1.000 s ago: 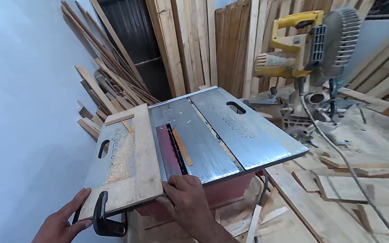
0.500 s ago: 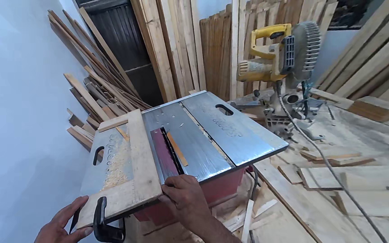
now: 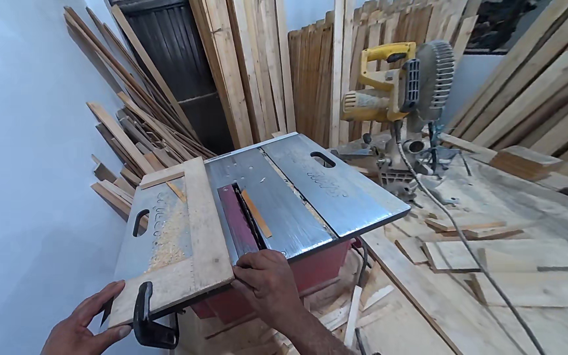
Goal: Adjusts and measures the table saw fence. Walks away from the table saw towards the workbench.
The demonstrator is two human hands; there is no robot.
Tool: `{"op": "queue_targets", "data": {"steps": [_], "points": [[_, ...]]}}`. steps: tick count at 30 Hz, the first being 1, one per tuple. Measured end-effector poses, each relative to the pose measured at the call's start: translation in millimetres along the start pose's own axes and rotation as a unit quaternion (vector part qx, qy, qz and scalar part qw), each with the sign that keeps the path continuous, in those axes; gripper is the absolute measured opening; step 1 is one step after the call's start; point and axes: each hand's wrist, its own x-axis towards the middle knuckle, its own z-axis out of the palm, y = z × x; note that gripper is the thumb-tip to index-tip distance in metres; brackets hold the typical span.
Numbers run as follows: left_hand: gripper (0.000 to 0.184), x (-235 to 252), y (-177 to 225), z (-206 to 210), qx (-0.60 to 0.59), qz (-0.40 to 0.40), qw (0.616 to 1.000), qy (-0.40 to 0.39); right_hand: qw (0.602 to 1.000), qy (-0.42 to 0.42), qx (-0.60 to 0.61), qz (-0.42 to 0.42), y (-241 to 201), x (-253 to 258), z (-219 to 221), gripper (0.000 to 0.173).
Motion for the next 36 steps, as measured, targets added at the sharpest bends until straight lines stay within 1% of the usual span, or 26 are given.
{"op": "queue_targets", "data": {"steps": [3, 6, 15, 22, 27, 31, 36], "points": [[0.077, -2.9, -2.4, -3.0, 0.001, 0.007, 1.0, 0.005, 1.0, -0.011, 0.012, 0.012, -3.8, -0.4, 0.2, 0.017], [0.078, -3.3, -7.3, 0.3, -0.017, 0.019, 1.0, 0.011, 1.0, -0.015, 0.018, 0.016, -4.2, -0.7, -0.6, 0.018], [0.079, -1.4, -6.8, 5.6, -0.043, 0.001, 0.999, 0.024, 1.0, -0.005, 0.018, 0.021, -1.4, -0.5, 2.2, 0.017], [0.076, 1.7, -13.1, 9.1, 0.003, 0.005, 0.998, 0.063, 1.0, 0.01, -0.002, -0.004, 1.6, -1.9, 5.8, 0.015], [0.077, 1.9, -10.0, 8.1, 0.002, -0.033, 0.998, 0.051, 1.0, 0.004, -0.012, 0.004, 1.5, -4.5, 8.1, 0.015], [0.077, 1.3, -9.7, 8.9, -0.012, -0.038, 0.998, 0.052, 1.0, -0.016, -0.001, 0.025, -2.0, -2.2, 5.4, 0.015], [0.079, 2.8, -6.1, 6.8, -0.021, -0.047, 0.998, 0.031, 0.998, -0.048, 0.0, 0.04, -2.0, -2.2, 2.5, 0.017]]}}
